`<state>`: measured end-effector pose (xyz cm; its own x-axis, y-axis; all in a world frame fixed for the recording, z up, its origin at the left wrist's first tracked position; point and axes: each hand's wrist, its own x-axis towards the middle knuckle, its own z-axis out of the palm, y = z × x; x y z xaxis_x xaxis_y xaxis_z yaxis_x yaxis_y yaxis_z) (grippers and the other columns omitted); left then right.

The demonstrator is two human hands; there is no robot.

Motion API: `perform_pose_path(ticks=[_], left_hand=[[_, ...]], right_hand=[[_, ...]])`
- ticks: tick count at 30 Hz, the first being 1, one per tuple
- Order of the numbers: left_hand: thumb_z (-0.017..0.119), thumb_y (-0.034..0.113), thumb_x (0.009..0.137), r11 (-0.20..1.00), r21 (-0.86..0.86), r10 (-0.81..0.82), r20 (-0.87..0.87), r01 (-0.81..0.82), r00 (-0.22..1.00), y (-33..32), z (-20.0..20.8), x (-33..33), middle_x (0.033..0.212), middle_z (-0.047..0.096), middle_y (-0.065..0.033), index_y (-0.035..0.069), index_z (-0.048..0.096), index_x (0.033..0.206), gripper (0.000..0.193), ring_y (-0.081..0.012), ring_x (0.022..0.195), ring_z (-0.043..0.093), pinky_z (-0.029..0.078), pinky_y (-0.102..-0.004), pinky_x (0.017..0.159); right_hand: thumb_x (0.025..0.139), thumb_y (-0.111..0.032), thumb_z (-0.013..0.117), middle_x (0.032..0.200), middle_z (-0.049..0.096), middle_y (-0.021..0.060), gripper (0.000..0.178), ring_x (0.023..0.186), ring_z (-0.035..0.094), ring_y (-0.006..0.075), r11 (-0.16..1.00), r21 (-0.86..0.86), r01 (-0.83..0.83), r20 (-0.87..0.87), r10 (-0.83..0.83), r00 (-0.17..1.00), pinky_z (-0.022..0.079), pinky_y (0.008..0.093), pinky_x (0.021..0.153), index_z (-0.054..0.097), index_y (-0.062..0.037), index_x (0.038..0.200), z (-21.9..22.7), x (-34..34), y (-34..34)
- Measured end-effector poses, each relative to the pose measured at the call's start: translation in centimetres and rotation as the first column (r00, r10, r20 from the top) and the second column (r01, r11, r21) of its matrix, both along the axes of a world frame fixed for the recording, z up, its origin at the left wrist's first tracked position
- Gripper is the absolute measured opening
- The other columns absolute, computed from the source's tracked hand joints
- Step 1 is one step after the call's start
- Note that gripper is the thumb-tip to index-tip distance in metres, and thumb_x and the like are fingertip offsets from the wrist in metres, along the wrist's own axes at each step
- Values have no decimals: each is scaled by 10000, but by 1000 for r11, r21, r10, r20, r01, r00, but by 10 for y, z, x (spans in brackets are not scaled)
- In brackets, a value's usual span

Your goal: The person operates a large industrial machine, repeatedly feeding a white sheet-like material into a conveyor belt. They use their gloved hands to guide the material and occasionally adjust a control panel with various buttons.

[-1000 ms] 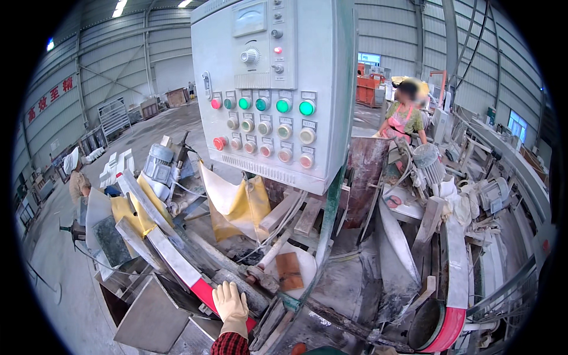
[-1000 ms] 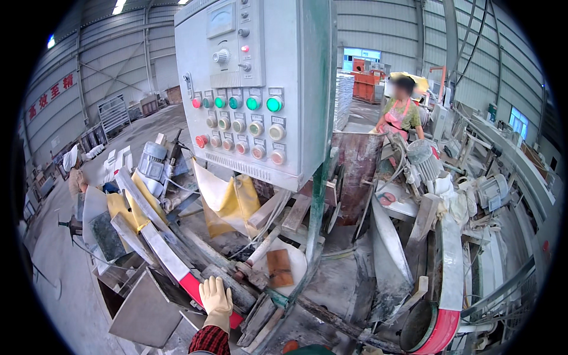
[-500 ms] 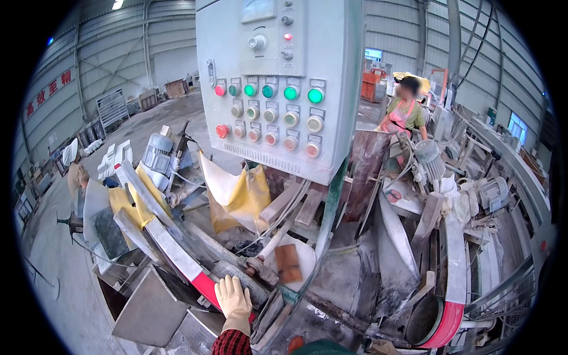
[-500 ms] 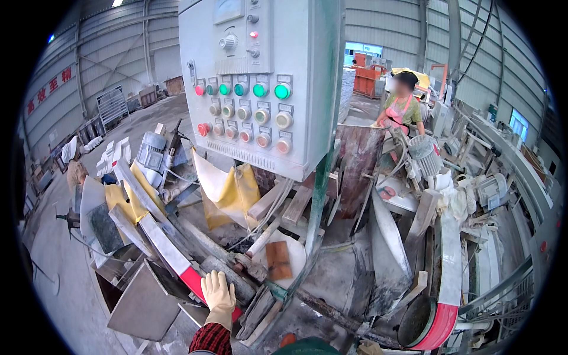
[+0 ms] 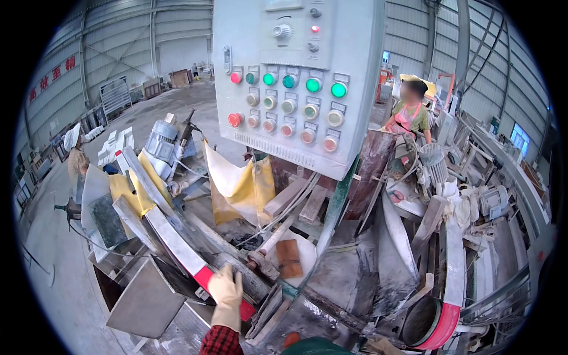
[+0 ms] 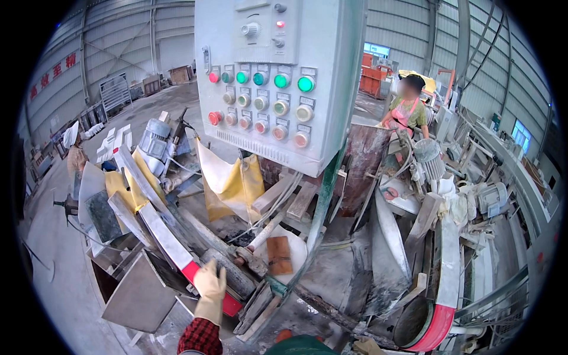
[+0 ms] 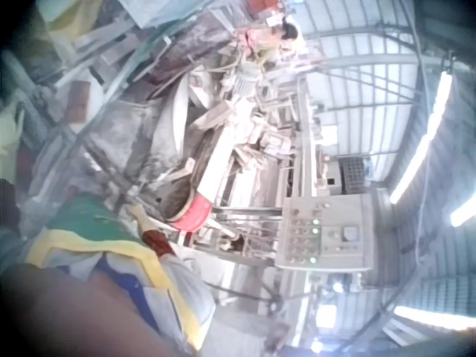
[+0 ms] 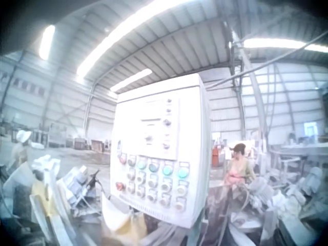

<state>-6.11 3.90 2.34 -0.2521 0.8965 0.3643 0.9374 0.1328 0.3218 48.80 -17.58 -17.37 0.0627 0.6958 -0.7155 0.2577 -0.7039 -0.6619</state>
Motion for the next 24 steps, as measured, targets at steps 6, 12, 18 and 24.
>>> perform_pose_path(ticks=[6,12,18,24], left_hand=[[686,457,745,914,-128,376,-89,-385,922,37,28,-71,1420,341,-178,102,390,1343,756,-360,1331,284,243,-438,1088],[664,506,753,804,-356,529,60,-477,846,52,20,-92,1454,298,-160,138,386,1354,758,-330,1358,236,209,-405,1108],[649,373,794,837,-236,510,7,-494,860,45,7,-83,1419,343,-157,124,407,1327,636,-337,1320,307,237,-408,1095],[671,286,766,921,-78,386,80,-381,919,12,-16,-51,1347,405,-214,78,449,1276,594,-431,1272,340,279,-477,1072]], right_hand=[[821,-109,682,847,671,87,361,643,633,157,995,90,-48,85,40,996,502,291,493,585,-46,1162,26,-2,14],[836,-168,696,889,669,75,393,687,640,149,990,31,140,-116,-136,984,528,296,526,574,-51,1190,57,-18,24],[849,-212,676,864,658,72,365,658,607,148,993,36,114,63,-116,991,508,283,533,591,-49,1165,72,-29,18],[867,-244,621,790,625,85,308,583,554,138,985,101,-143,243,114,963,454,291,477,622,-53,1109,40,-28,12]])
